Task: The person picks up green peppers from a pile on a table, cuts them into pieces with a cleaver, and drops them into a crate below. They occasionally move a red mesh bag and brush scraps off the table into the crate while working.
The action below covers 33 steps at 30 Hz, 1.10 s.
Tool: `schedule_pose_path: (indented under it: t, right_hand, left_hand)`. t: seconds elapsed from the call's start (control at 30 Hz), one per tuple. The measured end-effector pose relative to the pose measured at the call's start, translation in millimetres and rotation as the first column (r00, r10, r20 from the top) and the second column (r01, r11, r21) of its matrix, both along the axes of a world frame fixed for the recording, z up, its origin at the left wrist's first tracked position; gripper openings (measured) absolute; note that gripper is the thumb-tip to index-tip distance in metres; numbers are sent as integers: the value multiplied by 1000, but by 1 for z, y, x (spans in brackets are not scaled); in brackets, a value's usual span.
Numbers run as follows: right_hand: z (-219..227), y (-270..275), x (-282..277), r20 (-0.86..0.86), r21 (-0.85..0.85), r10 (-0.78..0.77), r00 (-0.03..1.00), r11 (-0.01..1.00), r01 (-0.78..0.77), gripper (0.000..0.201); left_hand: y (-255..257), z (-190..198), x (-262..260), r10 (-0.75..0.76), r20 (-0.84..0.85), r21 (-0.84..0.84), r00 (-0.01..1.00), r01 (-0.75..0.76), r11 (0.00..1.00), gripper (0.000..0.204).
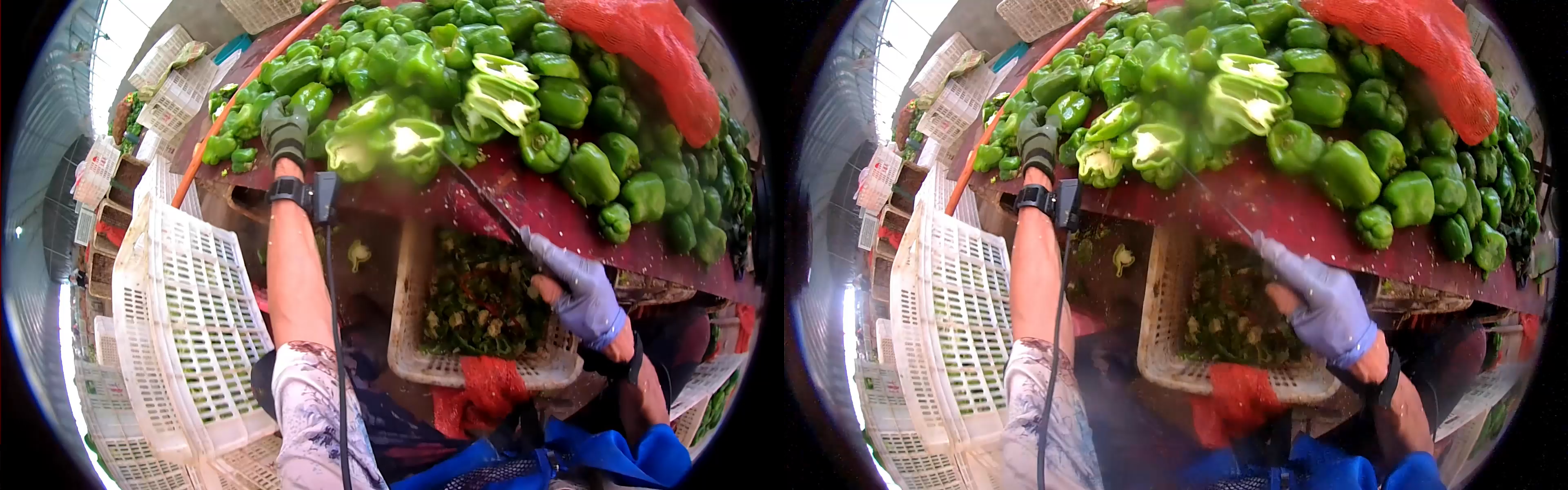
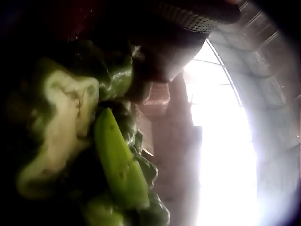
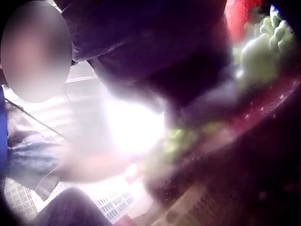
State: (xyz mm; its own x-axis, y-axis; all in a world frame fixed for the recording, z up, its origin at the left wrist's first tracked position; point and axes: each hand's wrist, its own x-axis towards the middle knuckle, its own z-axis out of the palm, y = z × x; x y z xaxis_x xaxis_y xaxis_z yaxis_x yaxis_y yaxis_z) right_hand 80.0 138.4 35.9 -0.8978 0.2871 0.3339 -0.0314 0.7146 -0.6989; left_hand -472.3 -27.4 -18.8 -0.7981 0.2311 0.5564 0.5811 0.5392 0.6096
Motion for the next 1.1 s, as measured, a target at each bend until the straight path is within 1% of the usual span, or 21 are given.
schedule_pose_path:
  t: [0.1, 0.13, 0.17, 0.23, 0.37, 0.43, 0.47, 0.5, 0.53, 0.57, 0.63, 0.67, 0.73, 0.8, 0.87, 0.9, 0.93, 0.97, 1.0, 1.07, 1.1]
  right_hand:
    - [2, 0, -5, 126, 18, -37, 991, 999, 35, 60]
    - [1, 0, -6, 125, 21, -42, 991, 999, 39, 60]
    - [-1, 1, -6, 125, 21, -44, 991, 999, 42, 60]
    - [0, 2, -8, 138, 28, -38, 990, 999, 34, 60]
    - [6, 2, -9, 185, 41, -31, 982, 999, 23, 60]
    - [8, 0, -10, 197, 27, -28, 980, 999, 23, 60]
    - [7, 0, -9, 200, 16, -29, 979, 1000, 26, 60]
    - [8, 0, -8, 202, 8, -32, 979, 999, 31, 61]
    - [13, -1, -9, 247, -17, -45, 968, 999, 51, 59]
    - [11, 0, -7, 222, -86, -46, 974, 994, 66, 58]
    - [4, -1, -5, 164, -235, -53, 985, 968, 91, 56]
    - [6, 0, -5, 168, -268, -71, 983, 957, 115, 53]
    - [0, 0, -5, 162, -362, -110, 981, 918, 162, 51]
    - [4, 1, 7, 178, -510, -151, 972, 831, 223, 51]
    - [20, -8, 19, 239, -676, -165, 957, 679, 286, 53]
    - [24, -9, 25, 231, -701, -178, 957, 651, 290, 53]
    - [21, -7, 31, 173, -695, -199, 965, 669, 263, 53]
    - [20, -6, 36, 111, -687, -217, 970, 688, 233, 52]
    - [28, -7, 42, 142, -705, -215, 966, 664, 251, 52]
    - [34, -5, 53, 194, -746, -205, 959, 605, 280, 51]
    - [31, -2, 58, 182, -736, -230, 956, 613, 288, 51]
  left_hand:
    - [23, 29, 20, -55, -141, -352, 988, 2, 936, 51]
    - [32, 41, 20, -16, -15, -513, 1000, 6, 858, 60]
    - [38, 38, 14, 0, -38, -578, 999, -22, 816, 66]
    - [47, 33, 11, -40, 64, -644, 997, 72, 761, 68]
    - [42, 31, 13, 0, 113, -508, 994, 58, 859, 64]
    - [24, 30, 18, 36, 108, -426, 994, 14, 905, 63]
    - [12, 29, 21, 12, 53, -395, 999, 10, 919, 62]
    - [2, 27, 26, -42, 38, -229, 998, 49, 972, 62]
    - [-8, 27, 33, -92, 16, -59, 996, 93, 994, 62]
    - [-19, 28, 42, -135, -18, 112, 991, 137, 984, 63]
    - [-23, 51, 107, -155, 128, 401, 980, 91, 912, 66]
    - [-20, 67, 150, -176, 189, 536, 966, 48, 843, 68]
    - [-16, 70, 210, -316, 204, 725, 926, 74, 685, 69]
    - [5, 63, 265, -489, 144, 844, 860, 151, 515, 70]
    - [29, 46, 308, -643, 66, 910, 763, 219, 353, 71]
    - [43, 36, 324, -698, 40, 921, 715, 245, 303, 71]
    - [56, 30, 340, -743, 19, 924, 669, 272, 269, 72]
    - [65, 24, 355, -764, 16, 910, 645, 307, 278, 72]
    - [73, 27, 372, -759, 59, 848, 649, 369, 382, 75]
    - [89, 32, 406, -774, 155, 826, 614, 350, 442, 73]
    - [95, 34, 420, -775, 204, 811, 598, 340, 475, 73]
